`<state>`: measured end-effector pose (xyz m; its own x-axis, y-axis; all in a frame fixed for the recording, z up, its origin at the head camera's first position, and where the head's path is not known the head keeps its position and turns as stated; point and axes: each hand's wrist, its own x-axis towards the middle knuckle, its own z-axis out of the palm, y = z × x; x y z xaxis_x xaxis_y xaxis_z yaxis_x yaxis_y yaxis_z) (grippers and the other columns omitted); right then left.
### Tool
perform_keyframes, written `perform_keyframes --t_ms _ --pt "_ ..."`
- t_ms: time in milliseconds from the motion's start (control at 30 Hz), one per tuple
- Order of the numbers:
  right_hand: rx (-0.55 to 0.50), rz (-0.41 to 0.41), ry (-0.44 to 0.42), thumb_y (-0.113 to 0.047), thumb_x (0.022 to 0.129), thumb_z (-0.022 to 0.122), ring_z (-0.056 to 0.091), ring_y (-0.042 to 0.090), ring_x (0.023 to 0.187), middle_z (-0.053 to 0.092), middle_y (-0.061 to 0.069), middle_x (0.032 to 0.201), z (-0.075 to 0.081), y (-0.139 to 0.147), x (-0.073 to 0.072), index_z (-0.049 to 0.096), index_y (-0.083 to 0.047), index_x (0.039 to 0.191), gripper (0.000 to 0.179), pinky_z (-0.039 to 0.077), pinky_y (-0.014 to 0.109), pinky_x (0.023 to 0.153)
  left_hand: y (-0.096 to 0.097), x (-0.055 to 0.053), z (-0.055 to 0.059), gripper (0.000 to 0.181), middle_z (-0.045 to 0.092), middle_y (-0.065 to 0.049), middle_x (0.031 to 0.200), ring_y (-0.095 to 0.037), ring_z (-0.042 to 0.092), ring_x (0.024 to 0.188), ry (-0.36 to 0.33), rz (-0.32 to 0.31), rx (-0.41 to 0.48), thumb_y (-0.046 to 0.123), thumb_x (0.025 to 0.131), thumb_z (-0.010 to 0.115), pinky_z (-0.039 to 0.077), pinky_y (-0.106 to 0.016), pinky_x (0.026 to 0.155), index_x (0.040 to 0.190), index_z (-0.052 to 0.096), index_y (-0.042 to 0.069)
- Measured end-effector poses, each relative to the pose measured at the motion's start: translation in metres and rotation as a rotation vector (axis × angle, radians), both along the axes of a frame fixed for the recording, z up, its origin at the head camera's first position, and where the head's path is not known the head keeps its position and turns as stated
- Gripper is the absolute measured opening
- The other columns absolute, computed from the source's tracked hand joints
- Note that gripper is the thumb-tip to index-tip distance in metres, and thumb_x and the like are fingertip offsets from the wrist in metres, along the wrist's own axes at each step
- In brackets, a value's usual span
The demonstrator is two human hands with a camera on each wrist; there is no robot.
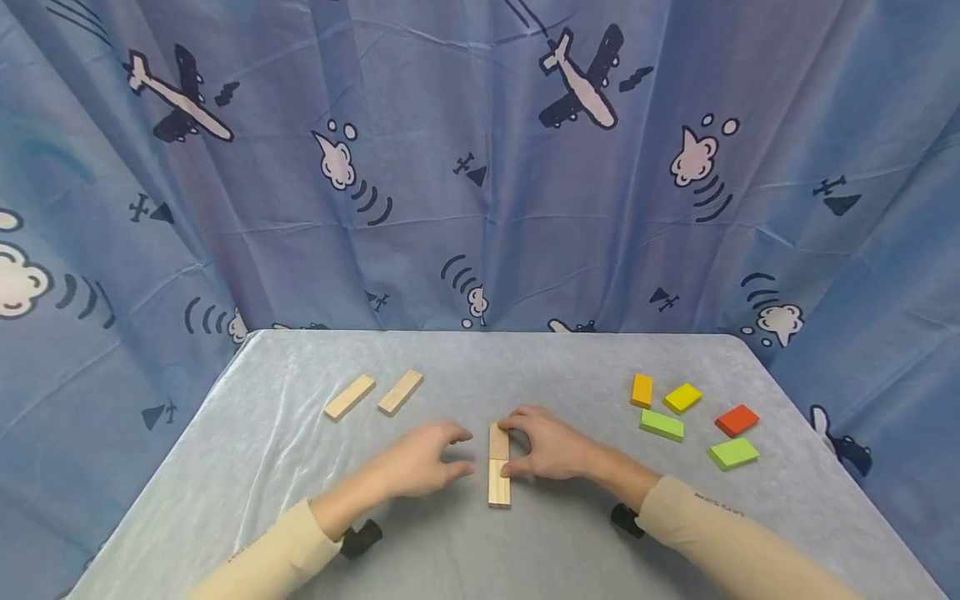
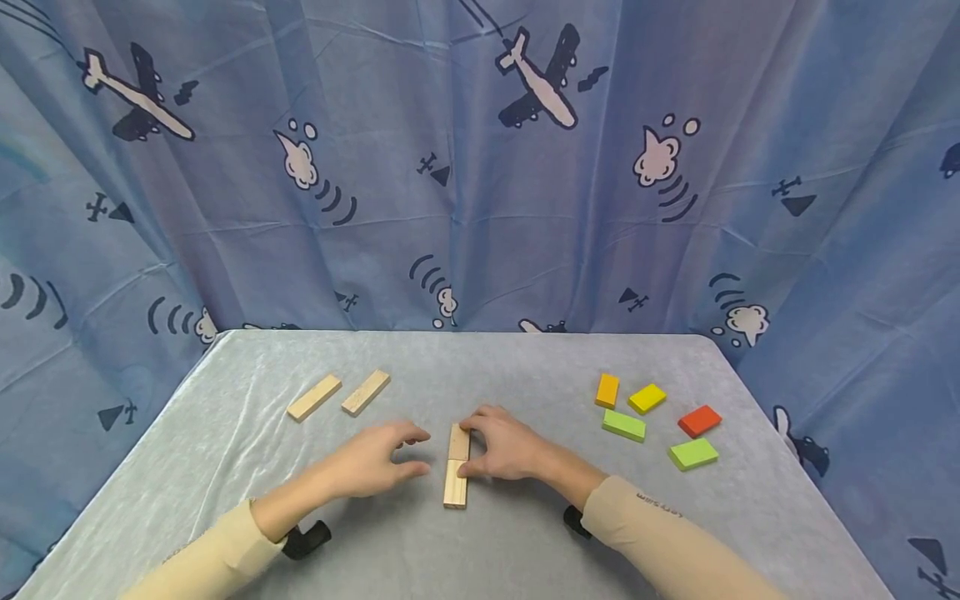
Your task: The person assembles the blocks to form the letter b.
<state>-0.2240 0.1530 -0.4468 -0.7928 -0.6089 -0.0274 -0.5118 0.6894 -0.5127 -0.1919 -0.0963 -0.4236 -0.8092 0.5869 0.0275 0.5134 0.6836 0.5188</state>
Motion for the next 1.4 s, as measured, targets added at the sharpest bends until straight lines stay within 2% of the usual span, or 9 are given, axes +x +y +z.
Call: perform_keyframes --t_ms 133,333,467,633,800,900,1133,1400 --pt "0.007 -0.005 -0.003 -0.039 0.082 0.083 0.057 0.025 0.115 0.06 0.004 0.122 0.0 -0.001 0.0 0.063 -0.003 0.133 0.066 0.047 0.047 0.099 -0.014 -0.009 0.005 0.04 0.068 -0.015 0.122 -0.031 0.064 0.112 0.014 0.006 0.08 0.024 0.096 0.072 0.052 -0.049 0.095 0.126 0.066 -0.002" --pt "0.014 -0.006 -0.009 -0.041 0.082 0.083 0.056 0.023 0.115 0.06 0.004 0.123 -0.003 -0.001 0.0 0.063 -0.003 0.134 0.068 0.047 0.046 0.099 -0.031 -0.025 0.005 0.026 0.071 -0.007 0.115 -0.024 0.066 0.103 0.191 0.018 0.168 0.017 0.096 0.07 0.055 -0.04 0.088 0.119 0.07 0.004" --pt "0.01 -0.003 -0.009 -0.042 0.083 0.083 0.056 0.024 0.116 0.059 0.004 0.125 -0.004 0.0 0.0 0.062 -0.003 0.135 0.068 0.047 0.046 0.1 -0.041 -0.037 0.002 0.021 0.071 -0.01 0.111 -0.025 0.067 0.101 0.242 0.057 0.247 0.013 0.096 0.07 0.056 -0.04 0.088 0.115 0.071 0.004" --pt "0.01 -0.001 -0.013 -0.042 0.084 0.082 0.055 0.025 0.118 0.059 0.005 0.127 -0.004 0.0 -0.001 0.062 -0.003 0.135 0.068 0.047 0.047 0.101 -0.053 -0.049 -0.002 0.02 0.072 -0.013 0.111 -0.029 0.068 0.102 0.239 0.138 0.292 0.01 0.095 0.07 0.055 -0.044 0.089 0.112 0.072 0.001" --pt "0.011 -0.008 -0.03 -0.042 0.084 0.082 0.054 0.027 0.12 0.058 0.007 0.128 -0.001 0.001 0.001 0.061 -0.003 0.137 0.069 0.046 0.049 0.101 -0.064 -0.059 -0.006 0.022 0.073 -0.015 0.112 -0.031 0.067 0.103 0.19 0.22 0.305 0.01 0.096 0.068 0.054 -0.046 0.091 0.115 0.072 -0.001" --pt "0.013 -0.012 -0.037 -0.041 0.084 0.082 0.054 0.028 0.122 0.058 0.009 0.13 0.001 0.001 0.002 0.06 -0.002 0.138 0.07 0.045 0.05 0.102 -0.07 -0.065 -0.009 0.025 0.072 -0.015 0.114 -0.032 0.067 0.106 0.166 0.261 0.294 0.013 0.097 0.067 0.053 -0.047 0.092 0.117 0.071 -0.002" --pt "0.015 -0.019 -0.027 -0.041 0.084 0.082 0.054 0.027 0.121 0.058 0.008 0.129 0.003 0.003 0.006 0.061 -0.002 0.137 0.069 0.045 0.05 0.103 -0.079 -0.077 -0.021 0.027 0.07 -0.019 0.114 -0.036 0.066 0.108 0.166 0.325 0.263 0.012 0.096 0.067 0.053 -0.049 0.093 0.117 0.07 -0.005" --pt "0.026 -0.031 -0.022 -0.042 0.083 0.083 0.055 0.025 0.118 0.059 0.006 0.126 0.002 0.002 0.012 0.061 -0.002 0.137 0.07 0.047 0.048 0.101 -0.082 -0.081 -0.033 0.032 0.068 -0.022 0.116 -0.038 0.066 0.105 0.112 0.392 0.2 0.013 0.094 0.067 0.052 -0.051 0.093 0.119 0.068 -0.006"
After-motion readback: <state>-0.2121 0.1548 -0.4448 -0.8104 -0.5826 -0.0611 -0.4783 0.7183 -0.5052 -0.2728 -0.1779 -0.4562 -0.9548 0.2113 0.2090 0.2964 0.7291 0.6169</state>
